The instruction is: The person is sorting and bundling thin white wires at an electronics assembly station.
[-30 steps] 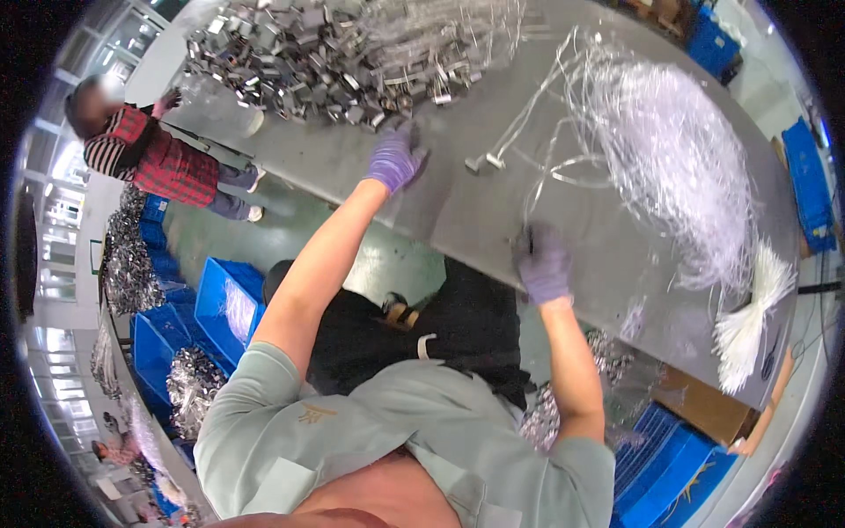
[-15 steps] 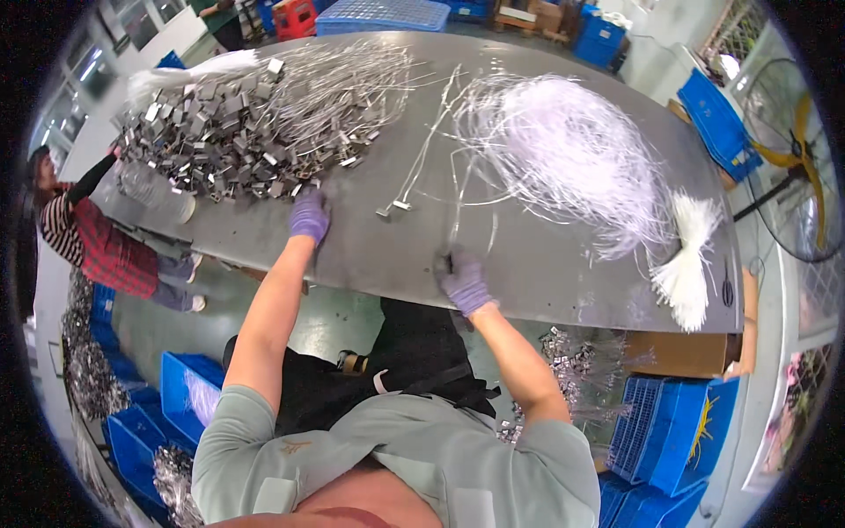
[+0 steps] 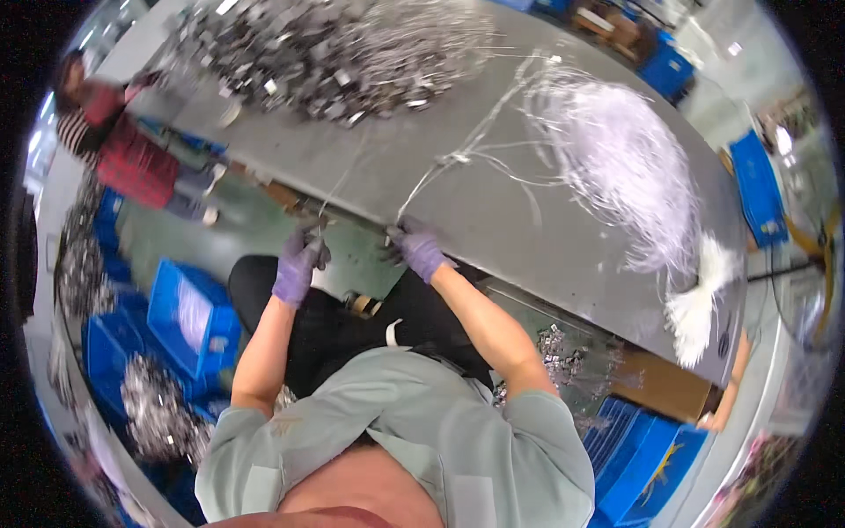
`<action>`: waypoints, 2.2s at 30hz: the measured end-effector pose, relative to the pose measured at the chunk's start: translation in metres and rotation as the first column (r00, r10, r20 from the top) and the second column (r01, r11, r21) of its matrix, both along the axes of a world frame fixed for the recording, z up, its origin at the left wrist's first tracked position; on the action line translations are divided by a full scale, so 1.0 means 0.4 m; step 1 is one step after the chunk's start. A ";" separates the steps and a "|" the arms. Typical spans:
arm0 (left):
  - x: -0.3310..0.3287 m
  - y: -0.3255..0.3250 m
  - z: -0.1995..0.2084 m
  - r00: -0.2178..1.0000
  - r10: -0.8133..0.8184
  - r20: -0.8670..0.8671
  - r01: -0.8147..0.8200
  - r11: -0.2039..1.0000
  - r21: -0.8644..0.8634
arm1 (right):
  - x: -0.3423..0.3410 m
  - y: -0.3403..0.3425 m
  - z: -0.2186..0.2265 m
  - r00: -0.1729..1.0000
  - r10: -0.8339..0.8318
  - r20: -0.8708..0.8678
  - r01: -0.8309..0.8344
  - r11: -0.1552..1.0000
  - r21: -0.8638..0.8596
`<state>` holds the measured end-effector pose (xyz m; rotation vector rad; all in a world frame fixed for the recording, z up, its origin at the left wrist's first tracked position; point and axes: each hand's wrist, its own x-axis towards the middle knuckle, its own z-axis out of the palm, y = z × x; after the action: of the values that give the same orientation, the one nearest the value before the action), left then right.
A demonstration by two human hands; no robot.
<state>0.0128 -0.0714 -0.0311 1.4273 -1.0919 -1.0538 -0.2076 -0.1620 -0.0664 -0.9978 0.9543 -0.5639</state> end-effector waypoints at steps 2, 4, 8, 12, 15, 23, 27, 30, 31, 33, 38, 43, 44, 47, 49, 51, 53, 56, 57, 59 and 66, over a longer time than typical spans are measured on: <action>0.007 0.130 0.026 0.964 0.131 -0.231 -0.118 0.991 0.069 | 0.104 -0.008 -0.051 0.996 0.033 0.079 -0.039 0.996 0.076; 0.015 0.257 0.061 0.947 0.166 -0.274 -0.155 0.986 0.062 | 0.200 -0.020 -0.117 0.988 0.023 0.151 -0.046 0.988 0.150; 0.037 0.491 0.087 0.959 0.216 -0.184 -0.184 0.967 0.176 | 0.313 -0.077 -0.160 0.942 -0.104 0.320 0.046 0.982 0.185; 0.059 0.587 0.088 0.942 0.326 -0.079 -0.294 0.916 0.274 | 0.261 -0.210 -0.194 0.892 -0.212 -0.398 -0.215 0.576 -0.789; 0.072 0.615 0.084 0.903 0.421 -0.090 -0.377 0.873 0.309 | 0.231 -0.231 -0.038 0.825 -0.372 0.425 0.392 0.919 0.044; 0.119 0.585 0.048 0.894 0.433 -0.111 -0.414 0.896 0.160 | 0.092 -0.281 0.162 0.742 -0.453 0.495 0.545 0.837 -0.052; 0.131 0.577 0.058 0.882 0.441 -0.165 -0.419 0.895 0.153 | 0.061 -0.300 0.161 0.701 -0.481 0.526 0.605 0.792 -0.083; 0.142 0.577 0.064 0.873 0.453 -0.181 -0.423 0.887 0.184 | 0.060 -0.297 0.160 0.730 -0.456 0.509 0.582 0.806 -0.112; 0.145 0.576 0.064 0.876 0.454 -0.162 -0.425 0.886 0.184 | 0.062 -0.294 0.163 0.730 -0.456 0.509 0.581 0.806 -0.110; 0.149 0.573 0.063 0.881 0.455 -0.128 -0.430 0.884 0.182 | 0.062 -0.288 0.172 0.752 -0.450 0.481 0.561 0.821 -0.109; 0.133 0.548 0.063 0.911 0.396 -0.113 -0.391 0.918 0.063 | 0.043 -0.307 0.188 0.794 -0.450 0.410 0.541 0.829 -0.138; 0.099 0.472 0.101 0.920 0.332 -0.211 -0.305 0.941 0.147 | 0.002 -0.314 0.242 0.833 -0.413 0.367 0.488 0.862 -0.135; 0.094 0.462 0.103 0.922 0.324 -0.214 -0.298 0.944 0.144 | -0.017 -0.323 0.238 0.831 -0.404 0.383 0.476 0.872 -0.112; 0.080 0.418 0.100 0.925 0.273 -0.265 -0.261 0.962 0.081 | -0.053 -0.351 0.226 0.805 -0.374 0.461 0.465 0.880 -0.099; 0.075 0.399 0.097 0.928 0.269 -0.259 -0.251 0.963 0.099 | -0.059 -0.341 0.239 0.784 -0.367 0.500 0.454 0.889 -0.059; 0.050 0.369 0.096 0.929 0.236 -0.287 -0.222 0.972 0.079 | -0.044 -0.323 0.246 0.822 -0.380 0.423 0.444 0.894 -0.061; 0.025 0.337 0.102 0.929 0.206 -0.308 -0.187 0.978 0.088 | -0.024 -0.276 0.254 0.820 -0.311 0.481 0.388 0.920 -0.066; 0.011 0.294 0.100 0.915 0.151 -0.375 -0.151 0.988 0.028 | -0.007 -0.230 0.226 0.860 -0.321 0.397 0.395 0.911 -0.119; 0.012 0.286 0.098 0.915 0.147 -0.376 -0.149 0.989 0.025 | 0.006 -0.209 0.224 0.860 -0.321 0.397 0.397 0.910 -0.123; 0.012 0.276 0.094 0.927 0.115 -0.357 -0.119 0.993 0.010 | 0.018 -0.172 0.229 0.904 -0.213 0.371 0.247 0.968 -0.047; -0.023 0.233 0.075 0.914 0.127 -0.384 -0.127 0.992 0.024 | -0.037 -0.218 0.328 0.889 -0.339 0.307 0.387 0.916 -0.110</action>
<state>0.0034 0.0218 -0.0010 1.2043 -0.7047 -1.1778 -0.2223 -0.2493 0.0647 -0.8587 0.8491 -1.0906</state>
